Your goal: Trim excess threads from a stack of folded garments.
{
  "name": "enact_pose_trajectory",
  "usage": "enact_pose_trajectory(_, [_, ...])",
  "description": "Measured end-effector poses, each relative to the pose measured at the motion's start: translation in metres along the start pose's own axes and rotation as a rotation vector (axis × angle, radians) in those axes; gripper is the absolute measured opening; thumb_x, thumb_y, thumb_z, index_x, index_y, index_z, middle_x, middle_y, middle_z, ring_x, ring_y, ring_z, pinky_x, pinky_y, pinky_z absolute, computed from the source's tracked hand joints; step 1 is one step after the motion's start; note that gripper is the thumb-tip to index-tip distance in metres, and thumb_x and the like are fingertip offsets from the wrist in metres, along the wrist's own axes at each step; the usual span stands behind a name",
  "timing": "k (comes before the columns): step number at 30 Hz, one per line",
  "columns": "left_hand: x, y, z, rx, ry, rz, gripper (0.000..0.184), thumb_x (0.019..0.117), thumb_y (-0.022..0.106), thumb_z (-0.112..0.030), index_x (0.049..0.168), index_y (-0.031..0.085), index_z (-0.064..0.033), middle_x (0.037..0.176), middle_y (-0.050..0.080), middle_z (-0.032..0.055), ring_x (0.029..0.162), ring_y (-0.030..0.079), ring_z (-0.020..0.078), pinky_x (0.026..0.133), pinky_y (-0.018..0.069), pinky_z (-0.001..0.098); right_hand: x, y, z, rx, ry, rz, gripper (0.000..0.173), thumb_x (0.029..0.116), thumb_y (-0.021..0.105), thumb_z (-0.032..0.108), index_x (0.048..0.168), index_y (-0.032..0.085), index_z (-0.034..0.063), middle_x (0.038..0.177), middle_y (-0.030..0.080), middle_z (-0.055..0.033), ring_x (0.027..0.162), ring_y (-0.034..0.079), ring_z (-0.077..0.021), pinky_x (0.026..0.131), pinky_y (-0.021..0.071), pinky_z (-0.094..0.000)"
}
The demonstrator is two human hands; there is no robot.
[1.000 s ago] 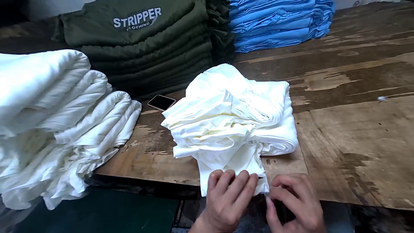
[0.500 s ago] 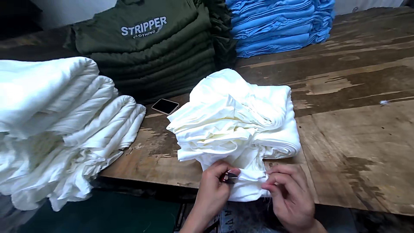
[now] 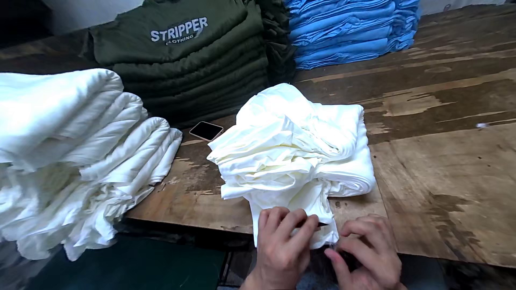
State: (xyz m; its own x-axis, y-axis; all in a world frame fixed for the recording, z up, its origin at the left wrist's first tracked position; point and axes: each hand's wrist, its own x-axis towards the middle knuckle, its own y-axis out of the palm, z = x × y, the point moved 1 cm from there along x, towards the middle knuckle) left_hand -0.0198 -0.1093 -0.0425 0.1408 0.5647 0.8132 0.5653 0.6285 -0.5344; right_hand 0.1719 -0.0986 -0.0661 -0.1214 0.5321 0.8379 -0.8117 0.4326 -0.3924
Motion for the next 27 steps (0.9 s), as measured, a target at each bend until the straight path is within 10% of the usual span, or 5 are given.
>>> enact_pose_trajectory(4, [0.005,-0.002,0.011,-0.27,-0.331,0.138,0.029,0.0932,0.073,-0.041,0.11,0.077,-0.0186,0.103,0.071,-0.0025,0.097,0.067,0.0116,0.084,0.0573,0.0325,0.01,0.006,0.008,-0.32,0.089,0.052,0.041,0.0833,0.07,0.062,0.082,0.066,0.0211,0.093,0.068,-0.0027,0.085,0.06,-0.0203,0.086,0.0414,-0.045])
enact_pose_trajectory(10, [-0.008,0.012,0.032,-0.459,-0.525,0.169,0.032,0.0899,0.078,-0.037,0.11,0.077,-0.0117,0.108,0.071,0.0014,0.1,0.071,0.0119,0.085,0.0637,0.0287,0.015,0.007,0.005,-0.376,0.069,0.089,0.025,0.0986,0.055,0.016,0.1,0.08,0.0173,0.078,0.067,-0.0011,0.076,0.062,-0.0192,0.084,0.0444,-0.0447])
enact_pose_trajectory(21, [0.0,0.0,-0.005,0.087,0.171,0.056,0.021,0.0975,0.063,-0.016,0.116,0.073,-0.0206,0.102,0.07,0.0011,0.091,0.06,0.0184,0.088,0.0416,0.0391,0.013,-0.043,0.015,-0.08,0.123,0.416,0.032,0.1042,0.054,0.032,0.085,0.074,0.0152,0.071,0.065,-0.0016,0.072,0.061,-0.017,0.086,0.0451,-0.0399])
enact_pose_trajectory(24, [0.0,0.005,-0.001,0.028,0.031,0.119,0.019,0.0968,0.067,-0.026,0.112,0.077,-0.0198,0.098,0.073,0.0016,0.088,0.064,0.0194,0.082,0.0473,0.0413,0.019,-0.051,0.02,-0.145,0.163,0.561,0.054,0.095,0.064,0.056,0.064,0.066,0.0122,0.057,0.061,-0.0035,0.055,0.059,-0.0187,0.073,0.0463,-0.0438])
enact_pose_trajectory(27, [-0.004,-0.009,0.027,0.065,-0.198,0.307,0.033,0.0905,0.071,-0.037,0.111,0.073,-0.0121,0.099,0.071,0.0102,0.093,0.069,0.0312,0.077,0.056,0.054,0.016,-0.039,0.017,-0.215,0.16,0.421,0.047,0.0874,0.07,0.062,0.087,0.074,0.016,0.079,0.068,-0.004,0.076,0.063,-0.022,0.077,0.0497,-0.0451])
